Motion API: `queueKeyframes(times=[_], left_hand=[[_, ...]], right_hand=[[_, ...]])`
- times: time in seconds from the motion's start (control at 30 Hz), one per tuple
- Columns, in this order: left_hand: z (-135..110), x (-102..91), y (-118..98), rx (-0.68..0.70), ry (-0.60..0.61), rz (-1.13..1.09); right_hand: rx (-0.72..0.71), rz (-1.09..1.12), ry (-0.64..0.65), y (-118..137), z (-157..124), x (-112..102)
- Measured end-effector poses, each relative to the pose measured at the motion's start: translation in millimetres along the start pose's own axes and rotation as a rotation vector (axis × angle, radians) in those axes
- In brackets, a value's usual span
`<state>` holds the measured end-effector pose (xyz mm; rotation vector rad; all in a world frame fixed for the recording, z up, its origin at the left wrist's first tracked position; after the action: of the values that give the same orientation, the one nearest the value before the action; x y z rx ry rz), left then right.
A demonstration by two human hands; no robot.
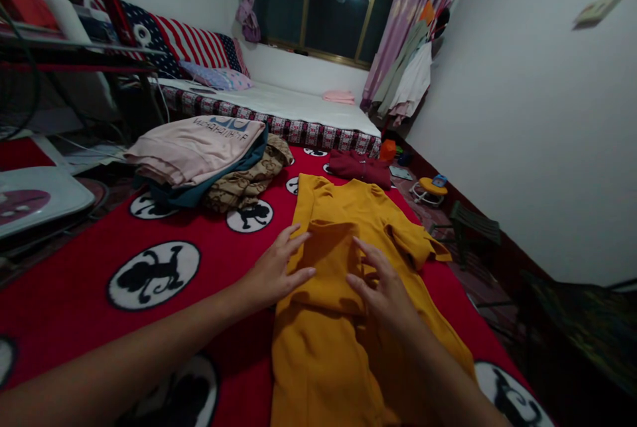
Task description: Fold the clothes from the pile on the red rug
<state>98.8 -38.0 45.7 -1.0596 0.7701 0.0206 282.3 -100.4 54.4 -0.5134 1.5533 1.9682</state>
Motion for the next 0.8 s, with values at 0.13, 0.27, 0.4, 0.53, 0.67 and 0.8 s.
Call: queueKeyframes(times=[0.13,0.27,0.4,0.53,0.67,0.8], left_hand=[[-24.6,6.1,-3.2,0.101,0.127,0.163],[-34.4,20.9,-21.4,0.284,0.221,0.318],[-23.1,28.9,-37.9,0.363,0.273,0.39],[-19.4,18.0,-57.3,0.38,0.274,0.34],[-30.1,28.1,-60.2,0.33,0.458,0.252],[-28.6,40.0,-54.8,0.242,0.591,0.145]], right_hand=[[0.001,-0.257,0.172,-4.0,-21.2,9.6],[-0.077,-0.4,0.237,3.9,-24.9,20.5],[-0.147,-0.451,0.174,18.1,-9.9,16.7],[-0.205,-0.345,0.157,35.2,-5.7,-1.6],[-0.113,-0.219,0.3,32.0,2.0,2.0],[-0.151,-0.283,0.115,35.8,34.7,15.3]])
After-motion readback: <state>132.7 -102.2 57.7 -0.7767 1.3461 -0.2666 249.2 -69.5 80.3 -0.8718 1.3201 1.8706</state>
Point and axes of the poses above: each hand's wrist, its own z-axis towards the middle knuckle, its own x-axis out of the palm, y = z × x, the point moved 9 cm from there along z, towards the middle knuckle, and after that the axes turned 2 degrees about -z, right-handed, at the moved point
